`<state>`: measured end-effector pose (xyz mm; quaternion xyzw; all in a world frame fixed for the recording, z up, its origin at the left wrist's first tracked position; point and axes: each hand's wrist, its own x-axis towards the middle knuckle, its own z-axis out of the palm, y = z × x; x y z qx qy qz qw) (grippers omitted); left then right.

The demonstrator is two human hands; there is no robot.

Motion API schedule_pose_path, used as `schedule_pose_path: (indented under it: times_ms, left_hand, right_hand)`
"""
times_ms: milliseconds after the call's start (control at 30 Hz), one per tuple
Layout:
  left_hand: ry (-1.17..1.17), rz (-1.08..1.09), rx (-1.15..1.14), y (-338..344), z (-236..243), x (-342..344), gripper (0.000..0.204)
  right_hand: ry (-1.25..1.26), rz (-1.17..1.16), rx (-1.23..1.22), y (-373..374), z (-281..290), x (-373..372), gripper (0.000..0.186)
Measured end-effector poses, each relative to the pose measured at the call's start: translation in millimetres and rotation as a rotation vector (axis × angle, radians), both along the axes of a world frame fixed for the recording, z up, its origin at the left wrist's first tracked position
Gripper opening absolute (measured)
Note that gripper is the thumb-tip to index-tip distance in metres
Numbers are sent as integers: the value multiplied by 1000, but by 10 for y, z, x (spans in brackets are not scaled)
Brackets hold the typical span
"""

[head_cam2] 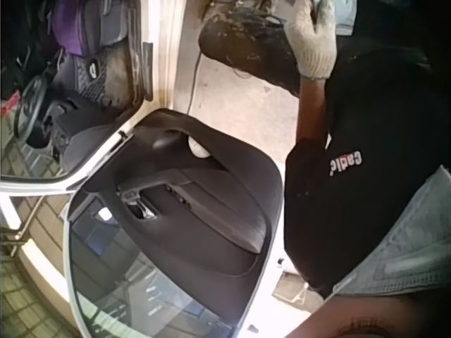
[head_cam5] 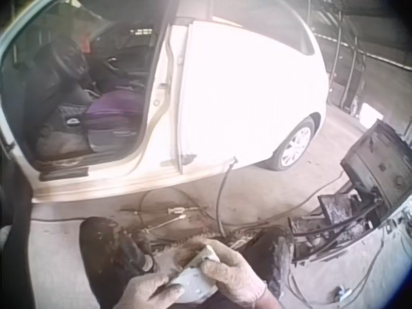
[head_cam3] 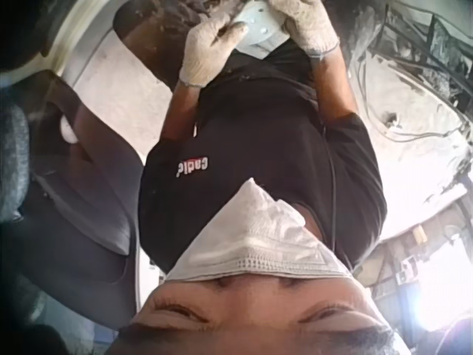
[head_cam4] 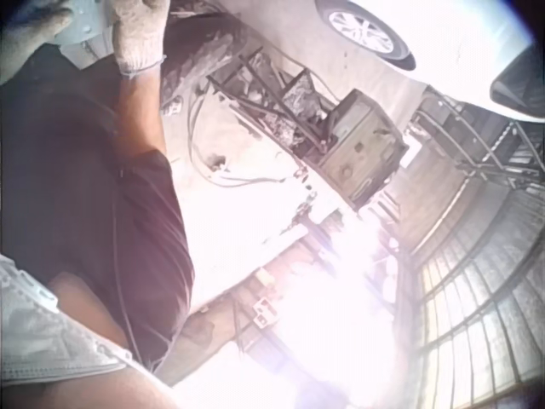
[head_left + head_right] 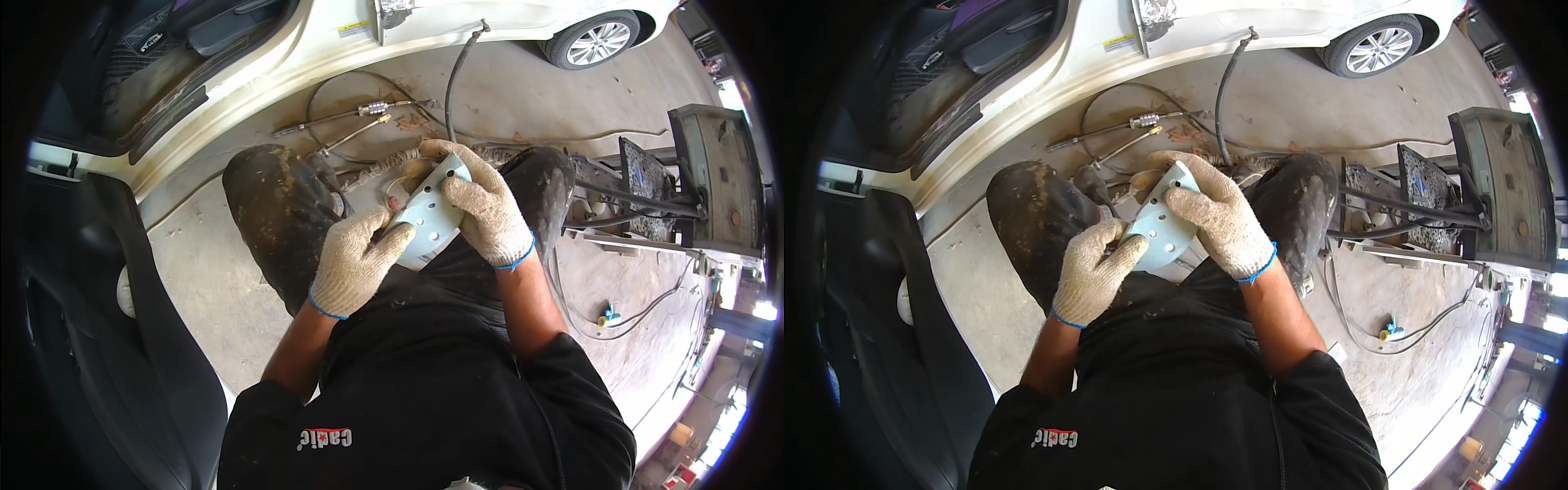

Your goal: The person uses a pneumatic hammer to tap a section of a car's inner door frame, then switches to an angle grinder to smooth the same area. Finally, the person uses a sanding block to manually sand the treated surface.

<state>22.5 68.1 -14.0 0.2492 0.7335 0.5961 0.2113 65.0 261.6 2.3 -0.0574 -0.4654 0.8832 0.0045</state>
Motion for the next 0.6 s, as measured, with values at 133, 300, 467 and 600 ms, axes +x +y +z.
schedule_pose_path:
  times_ms: [133,300,467,600]
  left_hand:
    - [202,39,-48,9,-68,-26,16]
    - [160,-32,-91,8,-102,-76,13]
    - [95,5,69,152,15,-118,18]
    - [155,-24,16,233,-3,-203,18]
  right_hand:
    - [-115,-69,348,33,67,16,37]
    - [-166,-124,456,48,-16,30,23]
    - [-167,-116,449,25,-76,24,17]
    - [-173,-144,434,57,-43,42,22]
